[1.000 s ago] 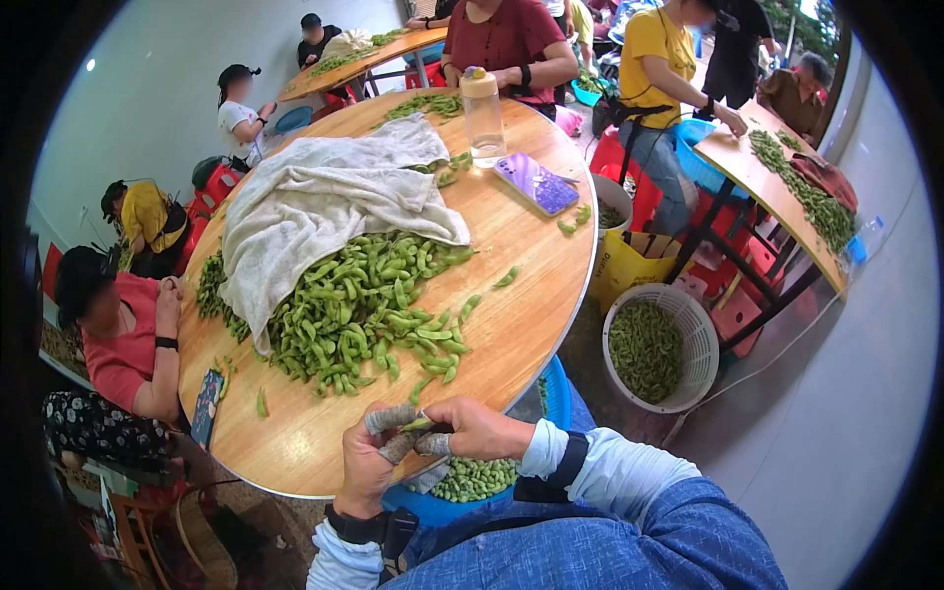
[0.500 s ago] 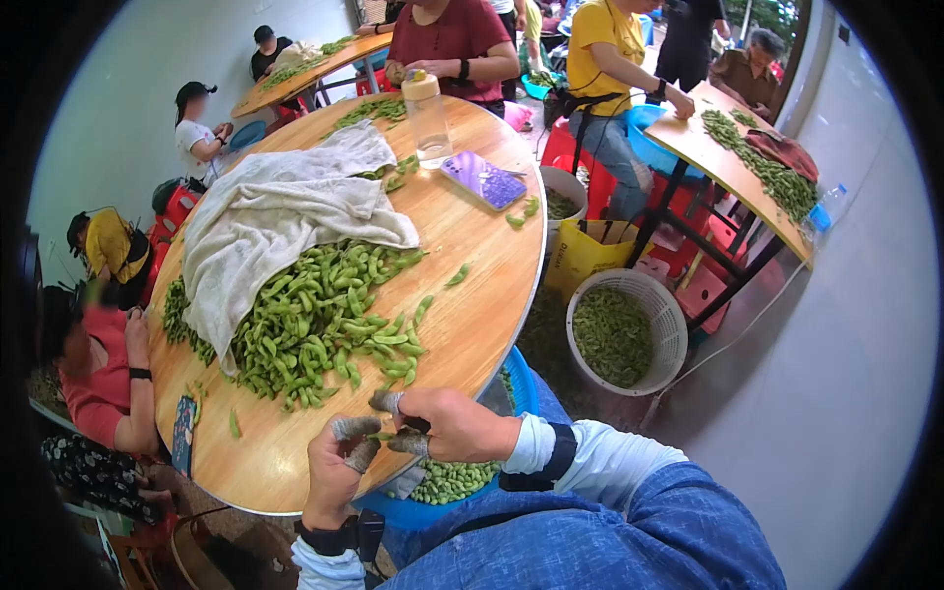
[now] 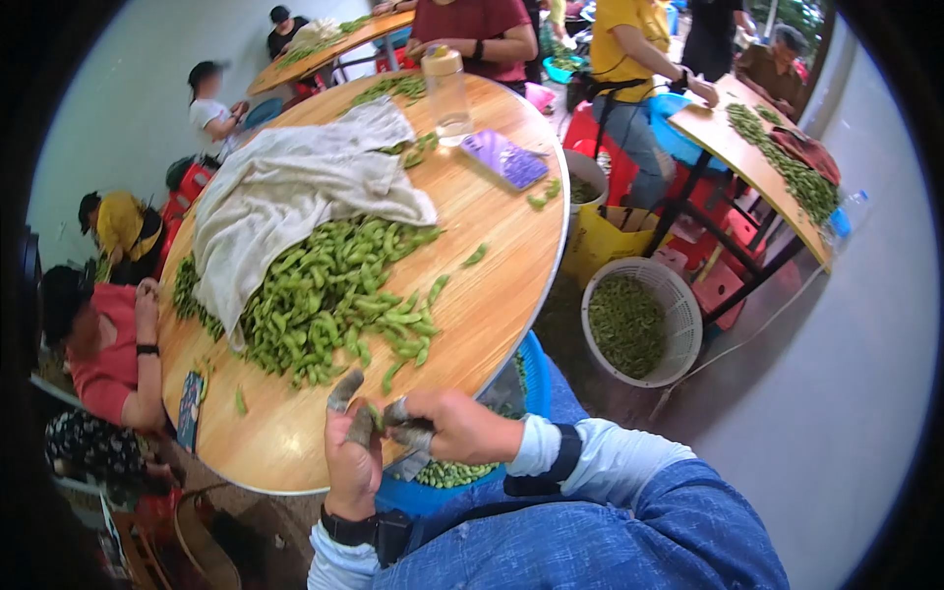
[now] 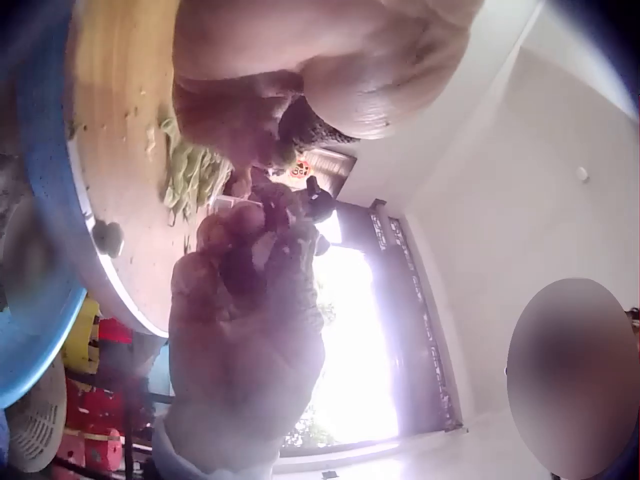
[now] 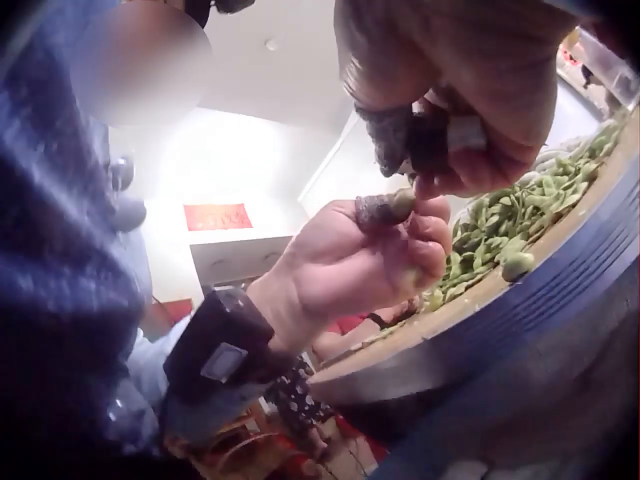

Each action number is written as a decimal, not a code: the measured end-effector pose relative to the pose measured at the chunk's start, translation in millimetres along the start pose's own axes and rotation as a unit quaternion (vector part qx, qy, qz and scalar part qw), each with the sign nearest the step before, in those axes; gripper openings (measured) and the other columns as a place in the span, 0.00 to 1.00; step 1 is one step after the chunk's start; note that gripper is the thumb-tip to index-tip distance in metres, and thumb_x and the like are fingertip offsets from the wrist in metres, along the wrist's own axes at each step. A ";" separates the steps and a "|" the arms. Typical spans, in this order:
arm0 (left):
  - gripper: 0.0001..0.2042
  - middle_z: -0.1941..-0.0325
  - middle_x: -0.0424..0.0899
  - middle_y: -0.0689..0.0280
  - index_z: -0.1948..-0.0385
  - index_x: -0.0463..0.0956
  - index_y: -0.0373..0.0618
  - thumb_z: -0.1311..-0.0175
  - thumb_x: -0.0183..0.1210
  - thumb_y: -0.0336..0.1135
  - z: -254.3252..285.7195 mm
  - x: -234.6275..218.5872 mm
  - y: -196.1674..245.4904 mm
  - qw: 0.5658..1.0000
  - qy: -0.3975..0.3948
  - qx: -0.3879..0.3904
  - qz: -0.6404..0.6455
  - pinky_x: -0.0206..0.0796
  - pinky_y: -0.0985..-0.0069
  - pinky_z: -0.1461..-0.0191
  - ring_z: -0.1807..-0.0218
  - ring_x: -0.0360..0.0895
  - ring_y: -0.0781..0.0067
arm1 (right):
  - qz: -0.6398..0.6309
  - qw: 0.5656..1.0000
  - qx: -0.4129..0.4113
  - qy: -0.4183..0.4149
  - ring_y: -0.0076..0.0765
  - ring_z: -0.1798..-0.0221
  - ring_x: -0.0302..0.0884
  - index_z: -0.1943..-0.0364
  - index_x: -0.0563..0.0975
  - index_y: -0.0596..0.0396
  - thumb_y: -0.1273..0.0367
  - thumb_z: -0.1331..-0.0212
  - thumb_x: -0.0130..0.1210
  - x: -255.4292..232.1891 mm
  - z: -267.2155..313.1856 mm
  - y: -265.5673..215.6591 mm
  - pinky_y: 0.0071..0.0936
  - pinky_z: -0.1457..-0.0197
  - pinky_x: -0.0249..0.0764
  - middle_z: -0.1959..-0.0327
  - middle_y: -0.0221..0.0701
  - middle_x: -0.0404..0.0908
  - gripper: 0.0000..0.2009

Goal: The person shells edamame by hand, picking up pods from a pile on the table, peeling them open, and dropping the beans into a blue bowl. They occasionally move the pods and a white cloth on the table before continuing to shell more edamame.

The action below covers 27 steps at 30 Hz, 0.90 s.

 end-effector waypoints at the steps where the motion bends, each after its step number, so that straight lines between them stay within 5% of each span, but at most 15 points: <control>1: 0.21 0.71 0.71 0.65 0.46 0.56 0.43 0.42 0.48 0.23 0.4 6.8 5.1 1.000 -0.016 -0.003 0.011 0.63 0.84 0.68 0.69 0.69 0.78 | -0.049 0.997 0.053 -0.022 0.32 0.60 0.74 0.59 0.73 0.61 0.71 0.45 0.51 -0.7 0.9 3.7 0.26 0.58 0.69 0.62 0.39 0.77 0.11; 6: 0.27 0.76 0.71 0.65 0.42 0.47 0.45 0.41 0.50 0.27 7.5 25.0 6.6 0.989 -0.120 -0.089 0.007 0.61 0.84 0.78 0.77 0.69 0.77 | -0.235 0.962 0.133 -0.039 0.22 0.56 0.70 0.53 0.67 0.67 0.72 0.43 0.49 1.0 0.0 20.2 0.22 0.52 0.67 0.59 0.33 0.75 0.15; 14: 0.20 0.76 0.75 0.65 0.49 0.55 0.39 0.42 0.51 0.27 6.4 17.7 -4.0 0.987 -0.091 -0.126 -0.048 0.58 0.87 0.80 0.81 0.68 0.81 | -0.358 0.916 0.178 -0.043 0.21 0.60 0.71 0.61 0.71 0.63 0.75 0.45 0.50 4.2 4.3 31.8 0.20 0.55 0.69 0.63 0.30 0.75 0.08; 19: 0.07 0.78 0.72 0.71 0.63 0.69 0.40 0.42 0.47 0.24 16.3 9.5 -9.0 0.954 -0.131 -0.160 -0.218 0.55 0.88 0.79 0.81 0.65 0.86 | -0.311 0.934 0.170 -0.039 0.21 0.61 0.72 0.62 0.72 0.63 0.75 0.44 0.50 -1.8 2.7 32.1 0.20 0.55 0.69 0.65 0.29 0.76 0.07; 27: 0.05 0.80 0.70 0.74 0.69 0.71 0.41 0.43 0.46 0.23 16.7 7.4 -13.7 0.978 -0.059 -0.144 -0.136 0.53 0.88 0.79 0.80 0.62 0.88 | -0.298 0.940 0.167 -0.022 0.20 0.59 0.71 0.60 0.72 0.64 0.73 0.43 0.49 -2.0 5.5 22.8 0.21 0.54 0.68 0.64 0.29 0.77 0.09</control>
Point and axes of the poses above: each hand's wrist, its own z-axis away from the middle knuckle, its own x-axis out of the palm, y = z × x, the point moved 7 cm from there along -z, towards the middle knuckle
